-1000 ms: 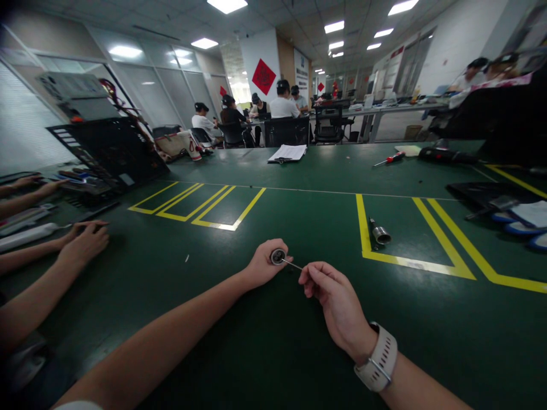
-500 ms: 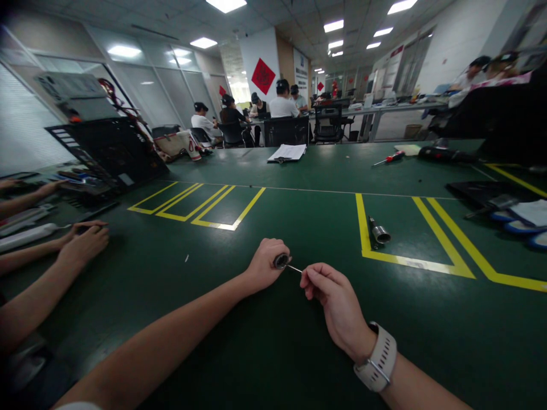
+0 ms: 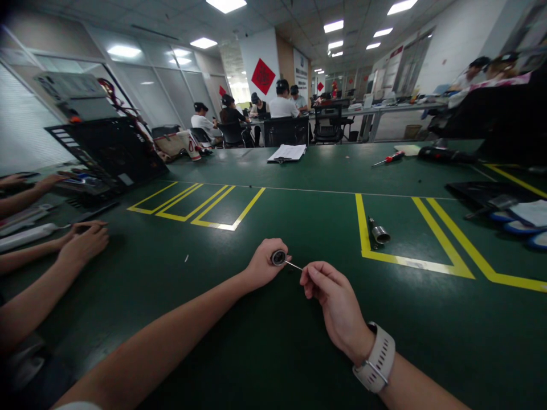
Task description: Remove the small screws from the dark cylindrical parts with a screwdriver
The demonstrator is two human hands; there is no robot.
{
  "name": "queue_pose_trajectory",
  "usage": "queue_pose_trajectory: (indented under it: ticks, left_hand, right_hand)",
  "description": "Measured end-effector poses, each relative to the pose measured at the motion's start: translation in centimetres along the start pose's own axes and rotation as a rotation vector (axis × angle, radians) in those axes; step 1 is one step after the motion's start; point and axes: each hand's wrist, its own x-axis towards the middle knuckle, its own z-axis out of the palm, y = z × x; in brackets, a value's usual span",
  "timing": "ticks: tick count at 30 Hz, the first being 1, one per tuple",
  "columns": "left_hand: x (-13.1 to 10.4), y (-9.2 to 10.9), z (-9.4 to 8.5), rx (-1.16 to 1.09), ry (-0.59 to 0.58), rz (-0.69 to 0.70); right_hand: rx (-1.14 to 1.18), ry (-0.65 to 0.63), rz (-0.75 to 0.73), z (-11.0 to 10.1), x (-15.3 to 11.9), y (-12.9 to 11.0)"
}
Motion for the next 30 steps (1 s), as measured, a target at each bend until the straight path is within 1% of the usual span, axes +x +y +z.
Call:
queue_pose_trajectory:
  ticks: [4, 7, 10, 14, 17, 22, 27, 30]
  left_hand:
    - [-0.18, 0.16, 0.01, 0.153, -0.023, 0.039]
    - [-0.25, 0.33, -0.09, 0.194, -0.049, 0.048]
    - [-0.17, 0.32, -0.14, 0.135, -0.052, 0.044]
    - [0.04, -0.01, -0.01, -0.006, -0.019, 0.016]
    - [0.13, -0.20, 0.14, -0.061, -0.004, -0.005]
    - [0.19, -0.15, 0.14, -0.045, 0.024, -0.045]
    - [0.27, 0.08, -0.05, -0.017, 0.037, -0.123]
    - [0.22, 0.20, -0.08, -0.025, 0.030, -0.110]
  right_hand:
    - [-0.086, 0.004, -0.032, 0.19, -0.16, 0.30]
    - [-0.052, -0.002, -0.011, 0.09, -0.17, 0.27]
    - [0.008, -0.006, 0.025, -0.22, -0.03, 0.06]
    - [0.042, -0.016, 0.044, -0.58, 0.23, -0.08]
    - [0.055, -0.027, 0.055, -0.69, 0.30, -0.01]
    - [0.075, -0.015, 0.046, -0.69, 0.19, 0.13]
    - [0.092, 0.027, 0.016, -0.63, 0.11, 0.08]
    - [0.101, 0.051, -0.011, -0.52, 0.01, -0.02]
